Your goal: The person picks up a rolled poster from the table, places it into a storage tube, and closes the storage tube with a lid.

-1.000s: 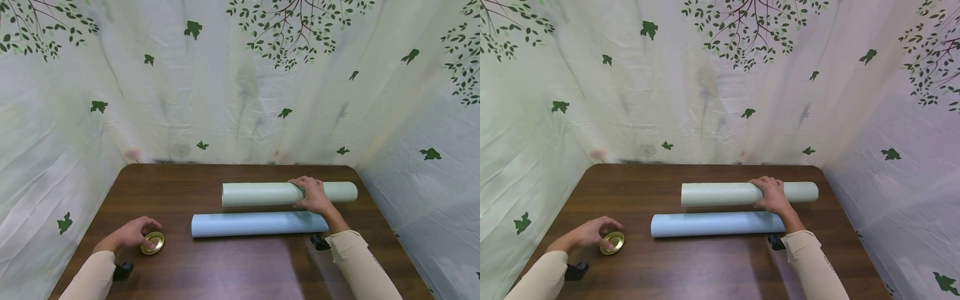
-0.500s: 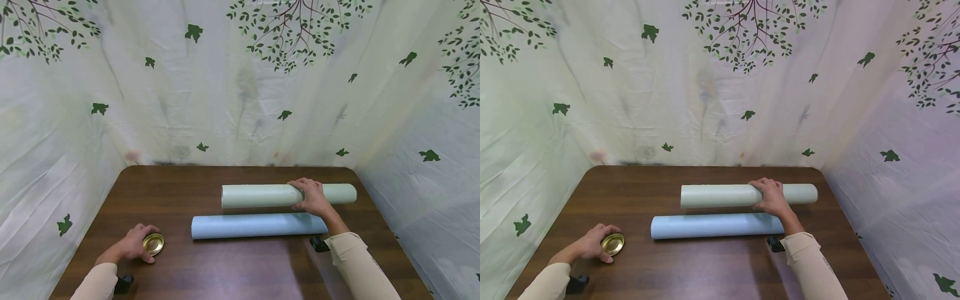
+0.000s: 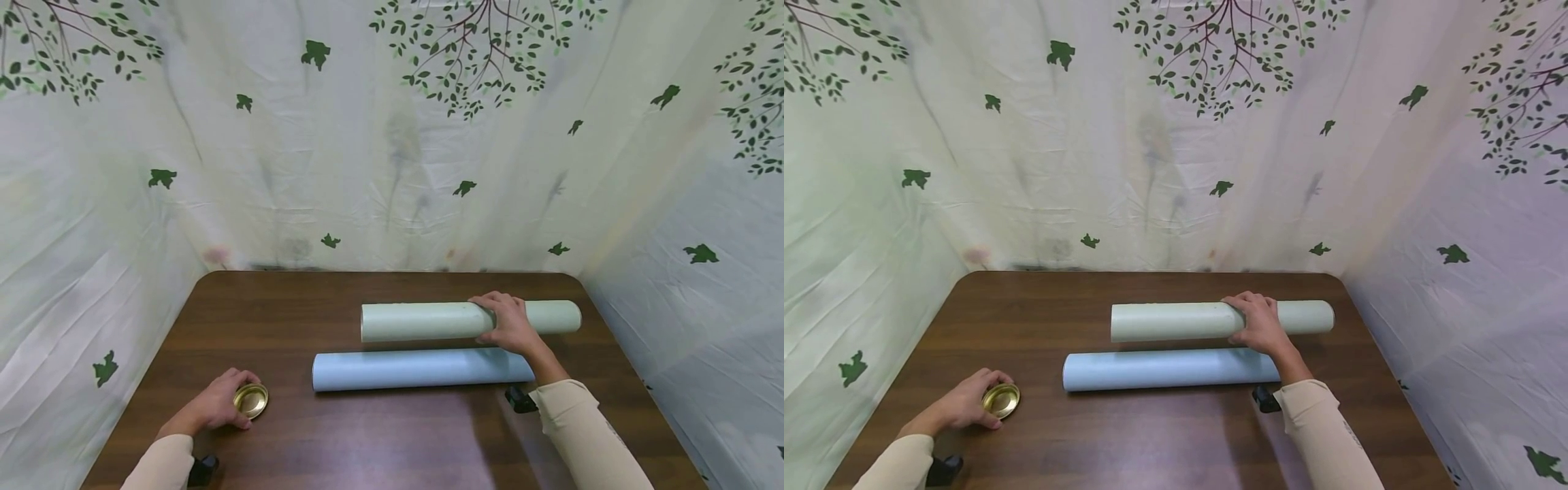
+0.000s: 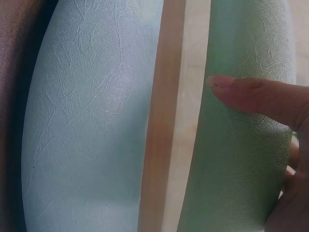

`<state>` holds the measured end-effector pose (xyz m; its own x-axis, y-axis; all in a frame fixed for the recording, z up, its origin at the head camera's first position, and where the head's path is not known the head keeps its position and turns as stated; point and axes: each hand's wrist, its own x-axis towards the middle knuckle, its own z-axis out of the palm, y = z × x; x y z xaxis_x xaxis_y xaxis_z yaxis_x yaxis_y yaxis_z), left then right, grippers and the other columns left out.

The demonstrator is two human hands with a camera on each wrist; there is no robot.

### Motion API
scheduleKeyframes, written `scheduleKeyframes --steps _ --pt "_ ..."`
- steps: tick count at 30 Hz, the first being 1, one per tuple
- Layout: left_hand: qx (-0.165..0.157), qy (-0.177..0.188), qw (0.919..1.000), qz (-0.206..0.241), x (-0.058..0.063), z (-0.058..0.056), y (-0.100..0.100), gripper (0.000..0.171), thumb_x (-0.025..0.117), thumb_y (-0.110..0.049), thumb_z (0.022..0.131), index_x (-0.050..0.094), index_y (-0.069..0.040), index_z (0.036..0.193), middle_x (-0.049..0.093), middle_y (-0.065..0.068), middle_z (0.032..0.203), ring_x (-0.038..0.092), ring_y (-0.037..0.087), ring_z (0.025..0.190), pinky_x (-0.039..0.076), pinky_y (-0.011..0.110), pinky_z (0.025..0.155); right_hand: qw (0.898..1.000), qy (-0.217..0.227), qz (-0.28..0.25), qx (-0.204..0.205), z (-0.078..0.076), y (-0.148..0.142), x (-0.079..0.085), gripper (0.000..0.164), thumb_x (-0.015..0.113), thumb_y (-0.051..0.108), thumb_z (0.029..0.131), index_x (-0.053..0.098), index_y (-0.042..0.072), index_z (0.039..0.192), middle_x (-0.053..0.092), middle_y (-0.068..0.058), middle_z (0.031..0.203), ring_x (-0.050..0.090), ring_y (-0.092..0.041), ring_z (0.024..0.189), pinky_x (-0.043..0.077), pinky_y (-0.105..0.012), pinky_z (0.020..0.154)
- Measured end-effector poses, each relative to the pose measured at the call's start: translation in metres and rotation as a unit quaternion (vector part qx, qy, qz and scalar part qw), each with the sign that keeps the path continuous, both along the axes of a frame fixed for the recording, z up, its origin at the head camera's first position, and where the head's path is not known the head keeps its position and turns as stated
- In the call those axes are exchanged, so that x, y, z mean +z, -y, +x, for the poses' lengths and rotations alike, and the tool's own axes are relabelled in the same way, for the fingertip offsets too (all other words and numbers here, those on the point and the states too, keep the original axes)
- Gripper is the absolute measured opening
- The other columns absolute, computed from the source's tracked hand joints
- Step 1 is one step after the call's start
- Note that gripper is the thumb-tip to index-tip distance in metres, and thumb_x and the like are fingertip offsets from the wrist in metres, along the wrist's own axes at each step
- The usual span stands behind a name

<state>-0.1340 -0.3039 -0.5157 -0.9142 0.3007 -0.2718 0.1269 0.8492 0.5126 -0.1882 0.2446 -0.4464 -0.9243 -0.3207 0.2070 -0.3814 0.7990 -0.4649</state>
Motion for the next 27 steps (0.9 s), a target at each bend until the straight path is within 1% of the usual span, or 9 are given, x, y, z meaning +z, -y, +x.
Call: scheduleKeyframes --steps 3,7,11,14,18,22,27 --pt "-0.002 -0.012 0.9999 0.006 -0.001 -0.001 0.0 0.065 0.093 -0.016 0.052 0.059 -0.009 0.107 0.051 0.006 0.099 0.051 0.025 0.092 0.044 0.043 0.08 1.0 0.0 0.0 -0.001 0.0 -0.001 0.002 0.073 0.09 0.008 0.06 0.062 0.008 0.128 0.059 -0.014 0.116 0.049 -0.038 0.11 0.022 -0.058 0.097" --pt "0.002 -0.025 0.9997 0.007 -0.003 -0.002 0.0 0.066 0.094 -0.02 0.053 0.06 -0.007 0.108 0.052 0.006 0.099 0.053 0.024 0.092 0.044 0.044 0.081 1.0 -0.002 0.0 -0.004 0.0 -0.003 0.003 0.073 0.09 0.008 0.06 0.062 0.008 0.127 0.059 -0.014 0.116 0.05 -0.038 0.11 0.022 -0.059 0.096" --pt "0.007 -0.044 0.999 0.0 -0.003 -0.003 -0.002 0.065 0.093 -0.024 0.054 0.062 -0.006 0.108 0.053 0.006 0.1 0.054 0.026 0.092 0.045 0.046 0.081 1.0 0.0 0.001 -0.007 0.0 -0.003 0.003 0.072 0.089 0.008 0.06 0.062 0.009 0.127 0.06 -0.014 0.116 0.049 -0.038 0.11 0.022 -0.058 0.096" --pt "0.006 -0.062 0.9981 -0.007 -0.003 -0.005 -0.005 0.065 0.093 -0.026 0.055 0.063 -0.005 0.108 0.054 0.006 0.099 0.055 0.027 0.091 0.046 0.046 0.08 1.0 0.002 0.0 -0.008 0.0 -0.003 0.002 0.072 0.089 0.008 0.06 0.062 0.008 0.127 0.06 -0.014 0.116 0.049 -0.038 0.11 0.022 -0.058 0.096" --pt "-0.002 -0.076 0.9969 -0.018 -0.002 -0.007 -0.009 0.065 0.092 -0.028 0.056 0.064 -0.003 0.109 0.055 0.006 0.098 0.056 0.026 0.089 0.046 0.046 0.078 1.0 0.001 0.0 -0.008 0.0 -0.003 0.002 0.073 0.09 0.008 0.059 0.062 0.008 0.127 0.06 -0.014 0.116 0.049 -0.038 0.11 0.022 -0.058 0.096" --pt "-0.002 -0.079 0.9967 -0.018 0.001 -0.01 -0.013 0.067 0.091 -0.032 0.058 0.064 -0.002 0.111 0.056 0.007 0.097 0.056 0.026 0.088 0.047 0.046 0.076 1.0 0.002 -0.001 -0.007 -0.001 -0.002 0.001 0.073 0.09 0.007 0.059 0.062 0.008 0.127 0.06 -0.013 0.116 0.05 -0.038 0.11 0.022 -0.058 0.096" --pt "0.009 -0.066 0.9977 0.009 0.007 -0.014 -0.017 0.068 0.09 -0.031 0.061 0.063 0.0 0.115 0.058 0.007 0.098 0.055 0.022 0.083 0.047 0.04 0.071 1.0 0.002 -0.003 -0.003 -0.002 -0.001 -0.001 0.073 0.09 0.007 0.059 0.062 0.007 0.126 0.06 -0.013 0.116 0.05 -0.038 0.11 0.022 -0.058 0.096"
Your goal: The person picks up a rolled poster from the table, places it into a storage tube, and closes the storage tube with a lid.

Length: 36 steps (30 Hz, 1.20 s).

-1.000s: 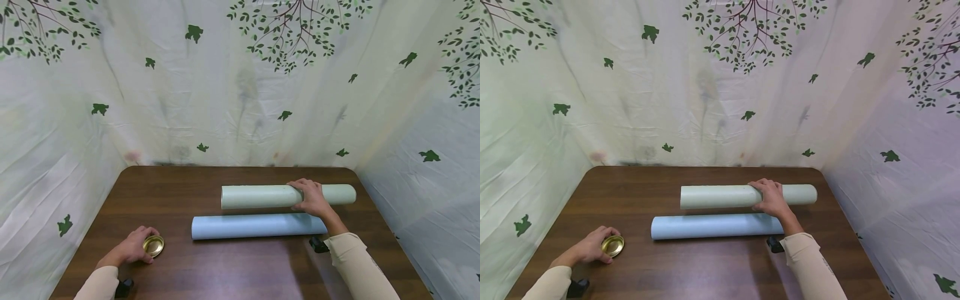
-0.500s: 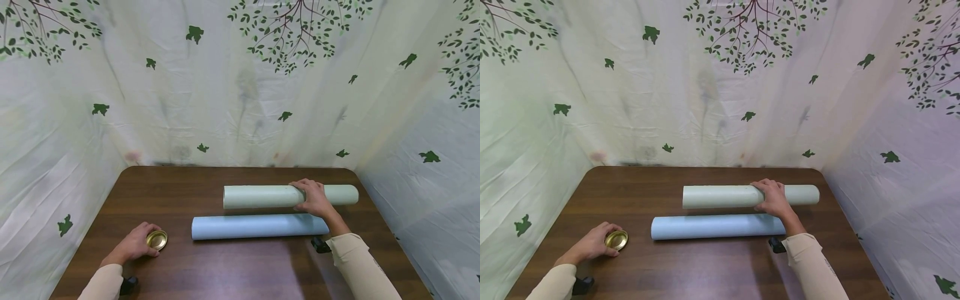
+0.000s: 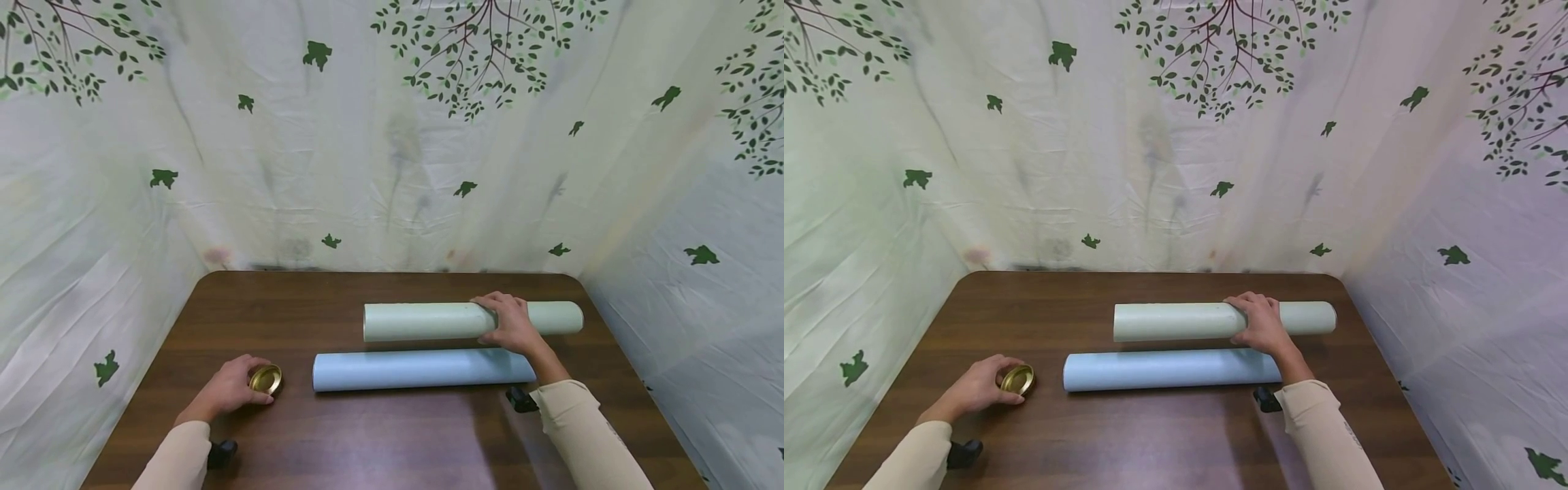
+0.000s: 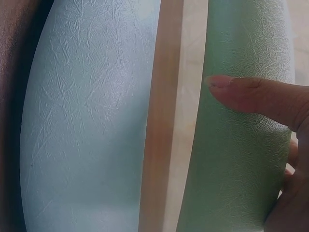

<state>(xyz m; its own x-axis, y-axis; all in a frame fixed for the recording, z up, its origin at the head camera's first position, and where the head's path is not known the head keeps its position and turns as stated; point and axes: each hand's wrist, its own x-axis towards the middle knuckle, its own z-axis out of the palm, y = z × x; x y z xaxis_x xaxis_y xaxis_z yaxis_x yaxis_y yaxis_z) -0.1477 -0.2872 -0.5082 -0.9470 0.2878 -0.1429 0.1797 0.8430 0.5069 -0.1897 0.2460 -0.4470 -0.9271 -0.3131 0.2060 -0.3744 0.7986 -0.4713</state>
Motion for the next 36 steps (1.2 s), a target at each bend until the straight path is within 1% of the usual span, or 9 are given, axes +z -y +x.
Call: scheduleKeyframes --steps 4,8,10,15,18,21,25,30,36 --pt "0.012 0.017 0.9996 0.017 0.005 -0.003 -0.003 0.069 0.089 -0.029 0.065 0.06 0.002 0.119 0.058 0.009 0.099 0.053 0.02 0.079 0.045 0.035 0.066 1.0 0.003 0.001 0.0 -0.001 0.001 -0.002 0.073 0.09 0.008 0.059 0.062 0.009 0.127 0.06 -0.013 0.116 0.049 -0.037 0.11 0.022 -0.058 0.096" --pt "0.024 0.031 0.9988 0.029 0.007 -0.007 -0.006 0.071 0.088 -0.03 0.067 0.057 0.003 0.122 0.059 0.011 0.1 0.056 0.021 0.08 0.048 0.033 0.063 1.0 0.004 0.004 -0.001 -0.001 0.002 -0.003 0.073 0.091 0.009 0.06 0.062 0.01 0.127 0.059 -0.012 0.116 0.049 -0.037 0.11 0.023 -0.057 0.096" --pt "0.032 0.037 0.9983 0.033 0.008 -0.008 -0.008 0.071 0.087 -0.031 0.068 0.057 0.002 0.123 0.06 0.011 0.1 0.058 0.021 0.082 0.049 0.033 0.064 1.0 0.004 0.004 0.0 0.0 0.002 -0.003 0.073 0.091 0.009 0.06 0.062 0.01 0.127 0.059 -0.012 0.116 0.049 -0.037 0.11 0.023 -0.057 0.096" --pt "0.032 0.041 0.9979 0.038 0.01 -0.01 -0.01 0.071 0.086 -0.032 0.07 0.055 0.002 0.124 0.06 0.013 0.103 0.06 0.024 0.086 0.051 0.035 0.067 1.0 0.006 0.003 0.0 0.0 0.003 -0.003 0.073 0.09 0.009 0.06 0.062 0.009 0.127 0.059 -0.013 0.117 0.049 -0.038 0.111 0.022 -0.058 0.096" --pt "0.028 0.035 0.9978 0.048 0.015 -0.01 -0.01 0.071 0.085 -0.031 0.071 0.054 0.004 0.124 0.059 0.017 0.106 0.06 0.025 0.087 0.052 0.036 0.067 1.0 0.008 0.003 0.0 0.0 0.003 -0.004 0.072 0.09 0.008 0.061 0.062 0.009 0.127 0.059 -0.013 0.117 0.048 -0.038 0.111 0.021 -0.059 0.096" --pt "0.034 0.024 0.997 0.065 0.021 -0.008 -0.01 0.071 0.085 -0.031 0.072 0.053 0.005 0.124 0.056 0.018 0.109 0.061 0.027 0.088 0.052 0.036 0.067 1.0 0.011 0.002 0.0 0.001 0.004 -0.004 0.072 0.09 0.008 0.061 0.062 0.009 0.127 0.059 -0.013 0.117 0.048 -0.038 0.111 0.02 -0.059 0.096" --pt "0.042 0.004 0.9958 0.081 0.027 -0.007 -0.011 0.069 0.084 -0.029 0.074 0.053 0.006 0.124 0.058 0.018 0.109 0.062 0.029 0.091 0.052 0.038 0.07 1.0 0.009 0.002 0.0 0.002 0.003 -0.004 0.071 0.09 0.008 0.062 0.062 0.01 0.127 0.059 -0.013 0.117 0.048 -0.038 0.111 0.021 -0.059 0.095" --pt "0.05 0.0 0.9934 0.103 0.027 -0.008 -0.016 0.068 0.082 -0.032 0.076 0.054 0.004 0.127 0.06 0.017 0.111 0.061 0.03 0.098 0.052 0.04 0.076 1.0 -0.005 -0.005 -0.001 0.003 0.001 -0.003 0.071 0.09 0.005 0.06 0.063 0.007 0.126 0.059 -0.015 0.116 0.049 -0.039 0.109 0.021 -0.06 0.093" --pt "0.057 -0.021 0.9863 0.154 0.025 -0.009 -0.023 0.068 0.083 -0.029 0.076 0.055 -0.001 0.131 0.061 0.017 0.117 0.062 0.029 0.1 0.05 0.039 0.077 1.0 0.001 -0.012 0.002 0.003 0.003 -0.003 0.071 0.089 0.006 0.061 0.062 0.006 0.126 0.059 -0.015 0.117 0.049 -0.039 0.109 0.021 -0.059 0.094"
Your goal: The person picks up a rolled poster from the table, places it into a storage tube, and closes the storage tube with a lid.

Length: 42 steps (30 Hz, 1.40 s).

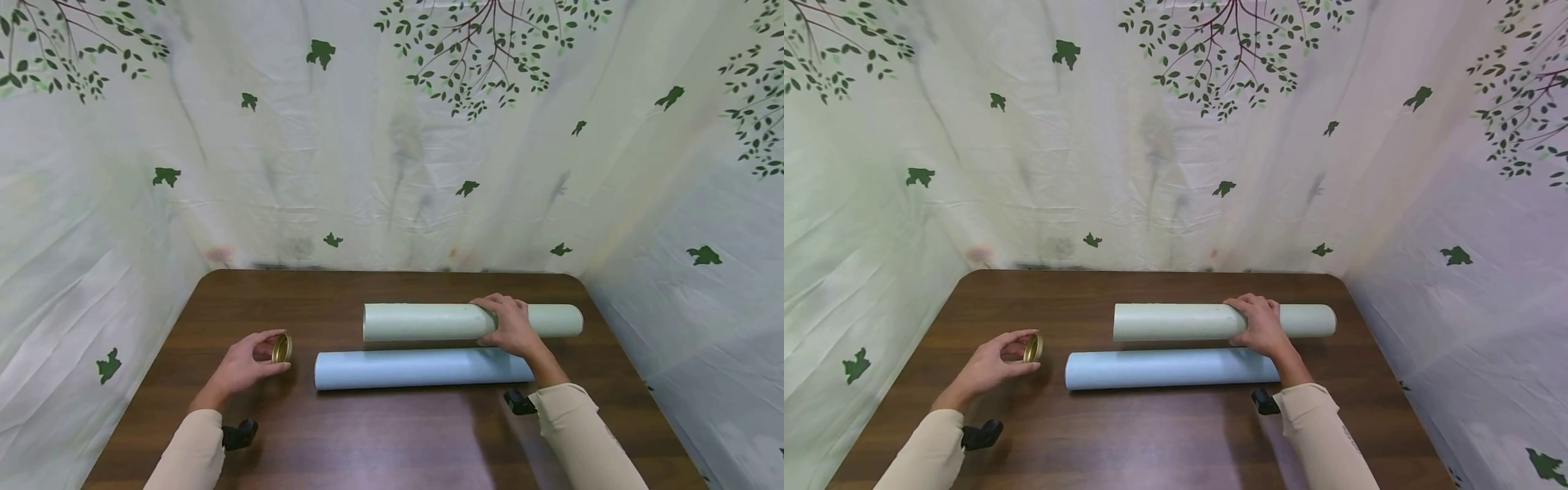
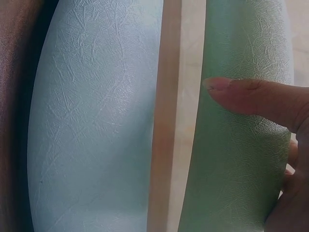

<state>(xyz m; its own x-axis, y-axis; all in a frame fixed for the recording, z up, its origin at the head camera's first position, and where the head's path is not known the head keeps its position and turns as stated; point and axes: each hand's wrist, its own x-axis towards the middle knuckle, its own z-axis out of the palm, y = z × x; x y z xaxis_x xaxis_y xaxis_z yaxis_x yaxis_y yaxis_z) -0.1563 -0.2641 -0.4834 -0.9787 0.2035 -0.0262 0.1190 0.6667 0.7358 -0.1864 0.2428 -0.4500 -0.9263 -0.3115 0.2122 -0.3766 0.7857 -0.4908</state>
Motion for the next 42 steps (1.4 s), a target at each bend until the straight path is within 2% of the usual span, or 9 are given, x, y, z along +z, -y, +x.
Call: scheduleKeyframes --steps 4,9,16,23,27,35,42 --pt "0.012 -0.011 0.9997 0.02 0.001 0.0 -0.002 0.065 0.083 -0.025 0.077 0.056 -0.004 0.132 0.062 0.015 0.117 0.062 0.029 0.101 0.05 0.038 0.077 1.0 0.004 0.002 -0.002 0.0 0.003 0.001 0.071 0.089 0.006 0.061 0.062 0.007 0.127 0.059 -0.015 0.118 0.048 -0.039 0.11 0.021 -0.059 0.094" --pt "0.016 0.002 0.9972 0.073 0.001 -0.002 -0.009 0.064 0.082 -0.021 0.078 0.054 -0.006 0.133 0.059 0.017 0.12 0.059 0.033 0.106 0.054 0.037 0.083 1.0 0.001 0.005 -0.004 0.0 0.002 0.003 0.071 0.089 0.006 0.061 0.062 0.007 0.127 0.059 -0.015 0.117 0.048 -0.039 0.111 0.021 -0.059 0.094" --pt "0.011 0.0 0.9892 0.146 0.002 -0.003 -0.022 0.068 0.081 -0.019 0.079 0.05 -0.005 0.137 0.056 0.021 0.123 0.058 0.035 0.111 0.052 0.032 0.087 1.0 0.0 0.006 -0.003 -0.001 0.001 0.004 0.071 0.089 0.007 0.061 0.062 0.008 0.127 0.059 -0.015 0.116 0.048 -0.039 0.11 0.022 -0.058 0.093" --pt "0.01 0.012 0.9774 0.211 0.004 -0.006 -0.038 0.071 0.081 -0.014 0.079 0.047 -0.003 0.14 0.056 0.023 0.125 0.058 0.034 0.114 0.051 0.028 0.088 1.0 0.0 0.012 -0.005 -0.001 0.0 0.006 0.072 0.089 0.008 0.06 0.062 0.008 0.127 0.059 -0.014 0.117 0.048 -0.038 0.111 0.022 -0.058 0.093" --pt "0.008 0.017 0.9735 0.228 0.006 -0.008 -0.047 0.07 0.08 -0.012 0.078 0.048 -0.004 0.14 0.057 0.024 0.125 0.058 0.037 0.113 0.052 0.029 0.088 1.0 -0.006 0.015 -0.005 -0.002 0.001 0.008 0.072 0.089 0.007 0.06 0.062 0.008 0.126 0.059 -0.015 0.117 0.048 -0.038 0.11 0.022 -0.057 0.092" --pt "-0.006 0.014 0.9713 0.237 0.007 -0.014 -0.061 0.068 0.081 -0.008 0.077 0.05 -0.002 0.137 0.058 0.024 0.122 0.059 0.037 0.111 0.053 0.029 0.086 1.0 -0.001 0.012 -0.008 -0.004 0.001 0.01 0.071 0.089 0.007 0.06 0.062 0.008 0.126 0.058 -0.015 0.117 0.047 -0.038 0.11 0.021 -0.057 0.092" --pt "-0.016 0.025 0.9632 0.267 0.009 -0.018 -0.071 0.069 0.081 -0.008 0.077 0.048 -0.004 0.137 0.056 0.024 0.125 0.058 0.039 0.113 0.052 0.031 0.087 1.0 0.003 0.009 -0.008 -0.003 0.002 0.009 0.072 0.089 0.007 0.06 0.062 0.007 0.127 0.058 -0.014 0.117 0.047 -0.038 0.111 0.021 -0.058 0.093"
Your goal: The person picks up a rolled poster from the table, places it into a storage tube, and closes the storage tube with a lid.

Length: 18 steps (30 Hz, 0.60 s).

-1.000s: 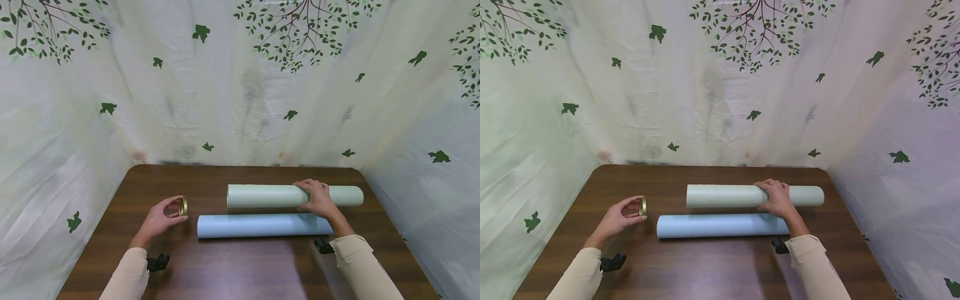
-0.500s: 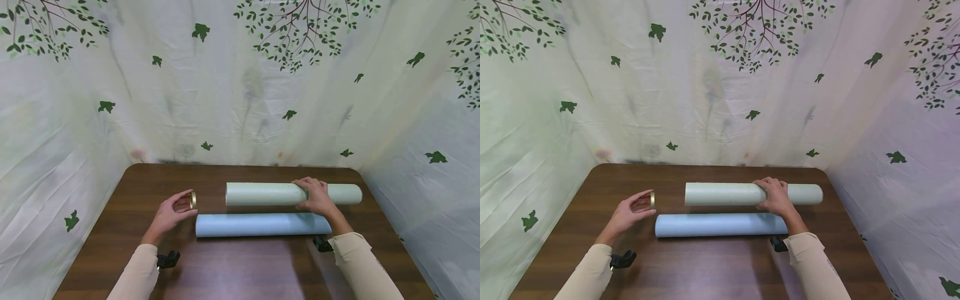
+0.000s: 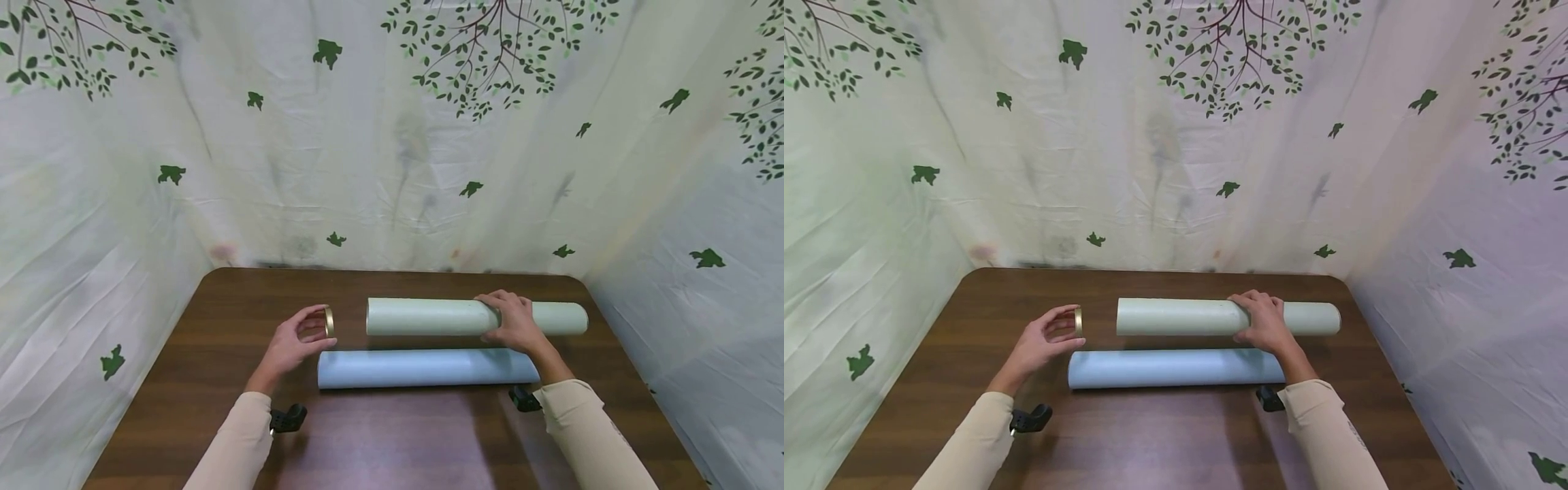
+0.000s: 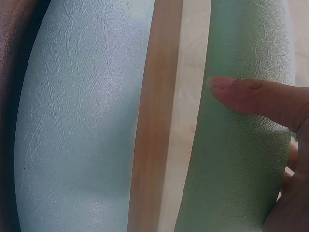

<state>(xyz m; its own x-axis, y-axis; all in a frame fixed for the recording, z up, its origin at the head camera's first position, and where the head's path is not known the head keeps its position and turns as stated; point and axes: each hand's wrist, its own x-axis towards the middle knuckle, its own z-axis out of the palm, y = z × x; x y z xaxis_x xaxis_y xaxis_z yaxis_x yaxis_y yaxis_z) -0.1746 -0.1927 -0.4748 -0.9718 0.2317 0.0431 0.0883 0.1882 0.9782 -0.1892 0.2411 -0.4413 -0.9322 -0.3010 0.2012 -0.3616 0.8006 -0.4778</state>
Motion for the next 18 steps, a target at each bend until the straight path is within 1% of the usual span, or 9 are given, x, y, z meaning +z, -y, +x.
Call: scheduleKeyframes --steps 6,11,14,18 --pt "-0.013 0.01 0.9999 0.003 0.004 -0.002 -0.011 0.069 0.081 -0.012 0.077 0.049 -0.007 0.137 0.053 0.022 0.131 0.058 0.037 0.116 0.051 0.034 0.091 1.0 0.01 -0.007 -0.005 0.002 0.0 -0.002 0.072 0.088 0.005 0.061 0.061 0.007 0.128 0.058 -0.014 0.117 0.047 -0.038 0.112 0.02 -0.057 0.094" --pt "-0.016 0.008 0.9998 -0.004 0.007 -0.001 -0.016 0.069 0.081 -0.01 0.077 0.048 -0.004 0.138 0.052 0.022 0.132 0.057 0.037 0.117 0.051 0.036 0.091 1.0 0.01 -0.004 -0.005 0.002 -0.002 -0.004 0.072 0.089 0.005 0.061 0.061 0.008 0.128 0.058 -0.013 0.118 0.047 -0.037 0.111 0.02 -0.057 0.094" --pt "-0.027 0.005 0.9996 -0.002 0.008 -0.002 -0.019 0.069 0.081 -0.01 0.078 0.048 -0.003 0.138 0.052 0.022 0.131 0.056 0.037 0.118 0.051 0.036 0.091 1.0 0.01 -0.004 -0.004 0.003 -0.002 -0.003 0.072 0.089 0.006 0.061 0.061 0.008 0.128 0.058 -0.013 0.117 0.047 -0.036 0.111 0.02 -0.057 0.094" --pt "-0.048 -0.003 0.9987 0.015 0.01 -0.005 -0.025 0.068 0.081 -0.01 0.077 0.048 -0.003 0.137 0.053 0.022 0.13 0.054 0.036 0.12 0.049 0.036 0.095 1.0 0.013 -0.004 0.0 0.004 -0.001 0.0 0.073 0.089 0.007 0.061 0.061 0.007 0.128 0.058 -0.014 0.118 0.047 -0.036 0.111 0.021 -0.057 0.094"
